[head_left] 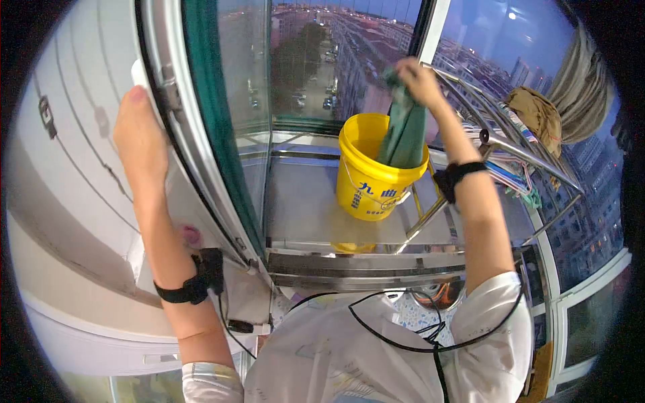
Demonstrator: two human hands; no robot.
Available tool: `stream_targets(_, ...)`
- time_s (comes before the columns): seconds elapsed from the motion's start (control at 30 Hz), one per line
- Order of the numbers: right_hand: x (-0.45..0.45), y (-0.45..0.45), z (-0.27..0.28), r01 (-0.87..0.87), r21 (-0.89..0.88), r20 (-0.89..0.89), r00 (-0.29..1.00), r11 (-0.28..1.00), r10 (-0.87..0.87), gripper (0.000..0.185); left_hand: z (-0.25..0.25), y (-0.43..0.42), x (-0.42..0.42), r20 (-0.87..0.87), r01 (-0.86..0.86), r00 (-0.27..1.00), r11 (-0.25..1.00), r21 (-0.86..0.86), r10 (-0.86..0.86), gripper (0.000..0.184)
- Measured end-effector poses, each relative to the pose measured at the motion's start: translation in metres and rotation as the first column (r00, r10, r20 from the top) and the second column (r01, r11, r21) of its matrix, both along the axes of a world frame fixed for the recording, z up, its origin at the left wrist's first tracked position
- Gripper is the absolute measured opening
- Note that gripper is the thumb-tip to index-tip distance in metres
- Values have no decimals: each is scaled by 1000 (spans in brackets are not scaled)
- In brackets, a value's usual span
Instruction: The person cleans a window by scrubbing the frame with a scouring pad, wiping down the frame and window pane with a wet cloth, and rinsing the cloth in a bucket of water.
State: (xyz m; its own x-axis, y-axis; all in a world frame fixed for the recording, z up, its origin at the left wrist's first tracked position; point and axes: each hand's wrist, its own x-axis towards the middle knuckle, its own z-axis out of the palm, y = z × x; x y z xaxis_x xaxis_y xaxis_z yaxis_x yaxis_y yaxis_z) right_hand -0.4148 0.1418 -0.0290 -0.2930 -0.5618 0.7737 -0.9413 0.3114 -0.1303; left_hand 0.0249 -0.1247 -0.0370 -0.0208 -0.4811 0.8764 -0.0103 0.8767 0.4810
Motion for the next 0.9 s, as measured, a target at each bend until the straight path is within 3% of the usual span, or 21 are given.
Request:
stream_targets(0.03, -11, 4, -32, -60, 146, 37, 998, 988, 55, 22, -5, -13, -3, -26, -114, 993, 985, -130, 111, 46)
stream_targets(0.07, -24, 10, -66, -154, 227, 73, 987, 962, 141, 24, -8, -22, 4, 106, -132, 985, 991, -37, 135, 46)
stream_targets(0.17, -25, 30, -126, -129, 660, 351, 924, 740, -152, 33, -25, -56, 8, 69, -213, 974, 977, -24, 214, 52)
stream_targets(0.2, -26, 36, -140, -106, 704, 303, 939, 702, -162, 33, -25, -47, 10, 50, -229, 972, 973, 10, 228, 55)
stream_targets(0.27, -22, 45, -160, -133, 675, 361, 917, 725, -168, 35, -23, -41, 17, 75, -107, 992, 987, 118, 98, 63)
stream_targets(0.33, 4, 51, -167, 37, 729, 298, 881, 683, -366, 34, -23, -30, 18, 42, -58, 998, 992, 116, 53, 64)
stream_targets(0.4, 31, 54, -155, 47, 731, 338, 841, 680, -422, 34, -21, -22, 14, -14, -167, 986, 984, 64, 169, 65)
stream_targets(0.43, 36, 54, -152, 75, 709, 335, 839, 701, -428, 34, -21, -6, 1, -125, -209, 971, 978, -25, 204, 63)
stream_targets(0.47, 39, 55, -150, 106, 684, 331, 837, 722, -436, 34, -17, 14, -7, -154, -352, 933, 914, -203, 326, 59)
stream_targets(0.53, 38, 56, -150, 99, 667, 344, 838, 738, -423, 34, -12, 76, -39, -267, -570, 819, 775, -272, 508, 62)
stream_targets(0.63, 35, 56, -156, 78, 635, 346, 861, 769, -373, 34, -22, 117, -82, -255, -378, 923, 795, -475, 287, 64)
stream_targets(0.67, 34, 55, -156, 71, 641, 333, 872, 764, -360, 34, -36, 121, -103, -247, -155, 968, 881, -446, 46, 62)
stream_targets(0.7, 34, 54, -156, 66, 648, 317, 883, 759, -347, 34, -45, 122, -119, -127, -109, 991, 850, -515, 50, 63)
stream_targets(0.73, 34, 54, -157, 55, 650, 323, 883, 758, -341, 34, -58, 129, -135, 44, 59, 998, 877, -477, -43, 58)
stream_targets(0.77, 34, 54, -158, 67, 619, 319, 889, 782, -329, 33, -61, 141, -155, 243, 145, 970, 871, -470, -30, 48)
stream_targets(0.83, 35, 54, -160, 69, 591, 319, 895, 803, -312, 33, -78, 149, -196, 526, 292, 850, 855, -428, -26, 50)
stream_targets(0.9, 36, 55, -160, 60, 520, 329, 906, 852, -265, 31, -95, 151, -234, 684, 479, 708, 831, -282, -176, 47)
